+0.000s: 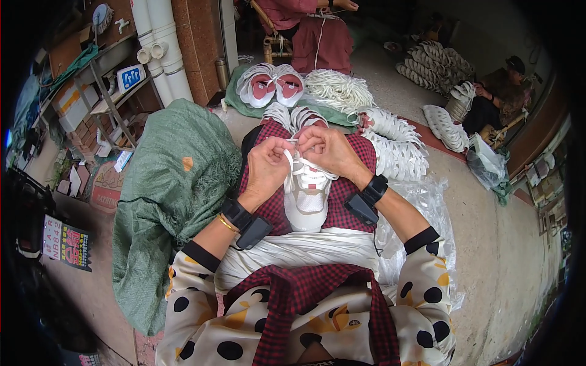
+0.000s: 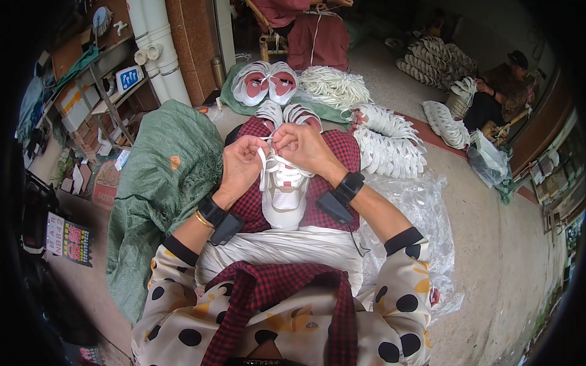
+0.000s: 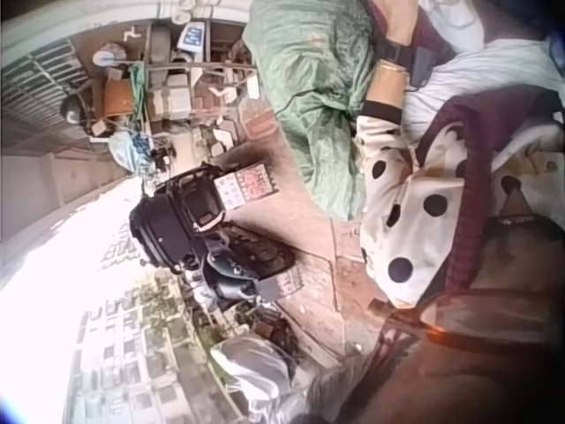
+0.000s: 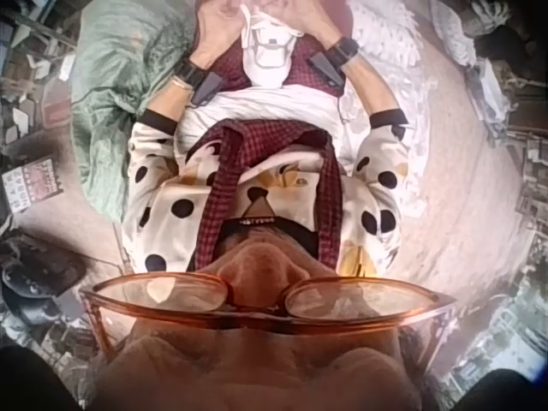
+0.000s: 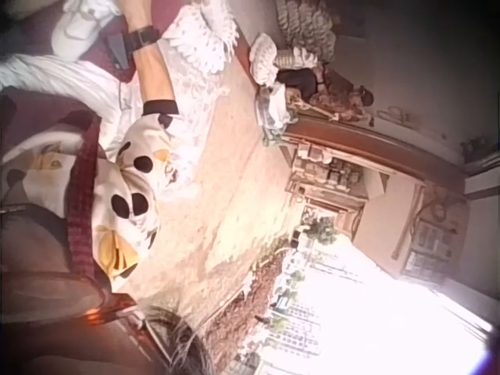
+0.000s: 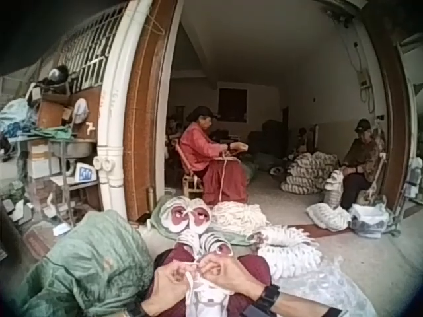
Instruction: Lacing laces into a pair of white and pink athletic shoes.
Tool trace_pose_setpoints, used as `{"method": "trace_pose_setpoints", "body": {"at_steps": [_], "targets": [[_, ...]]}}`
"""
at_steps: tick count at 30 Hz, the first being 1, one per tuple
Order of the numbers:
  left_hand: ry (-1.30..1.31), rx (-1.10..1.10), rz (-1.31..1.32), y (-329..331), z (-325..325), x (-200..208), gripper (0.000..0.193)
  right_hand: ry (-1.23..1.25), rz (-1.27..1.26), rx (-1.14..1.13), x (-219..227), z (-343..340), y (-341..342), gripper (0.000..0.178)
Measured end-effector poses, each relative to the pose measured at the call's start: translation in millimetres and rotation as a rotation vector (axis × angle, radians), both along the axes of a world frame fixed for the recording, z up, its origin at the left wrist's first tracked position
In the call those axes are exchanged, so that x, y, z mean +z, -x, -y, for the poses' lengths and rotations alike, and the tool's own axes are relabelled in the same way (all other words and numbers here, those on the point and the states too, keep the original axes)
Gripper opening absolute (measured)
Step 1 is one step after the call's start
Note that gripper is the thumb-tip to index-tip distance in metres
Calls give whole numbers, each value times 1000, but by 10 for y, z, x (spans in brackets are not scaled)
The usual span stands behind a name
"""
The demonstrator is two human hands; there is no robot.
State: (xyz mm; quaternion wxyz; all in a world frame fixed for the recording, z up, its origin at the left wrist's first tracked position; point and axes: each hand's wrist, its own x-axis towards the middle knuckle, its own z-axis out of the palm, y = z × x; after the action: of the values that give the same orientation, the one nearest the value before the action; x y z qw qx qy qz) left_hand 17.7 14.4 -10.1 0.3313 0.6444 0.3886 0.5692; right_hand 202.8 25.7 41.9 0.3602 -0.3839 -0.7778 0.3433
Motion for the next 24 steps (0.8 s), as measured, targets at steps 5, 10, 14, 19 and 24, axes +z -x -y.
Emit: {"method": "trace_pose_setpoints", "body": {"at_steps": [5, 10, 14, 19, 24], "targets": [[-340, 175, -195, -94, 67, 60, 9, 1, -74, 33, -19, -31, -3, 19], [14, 5, 340, -146, 110, -240, 8, 23, -65, 26, -8, 9, -4, 17], [-242, 163, -98, -130, 76, -142, 10, 17, -40, 0, -57, -35, -5, 19], [247, -160, 147, 109, -65, 135, 20, -58, -36, 10, -65, -41, 33, 18], [210, -178, 94, 197, -115, 55, 11, -83, -1, 5, -48, -27, 25, 20]]}}
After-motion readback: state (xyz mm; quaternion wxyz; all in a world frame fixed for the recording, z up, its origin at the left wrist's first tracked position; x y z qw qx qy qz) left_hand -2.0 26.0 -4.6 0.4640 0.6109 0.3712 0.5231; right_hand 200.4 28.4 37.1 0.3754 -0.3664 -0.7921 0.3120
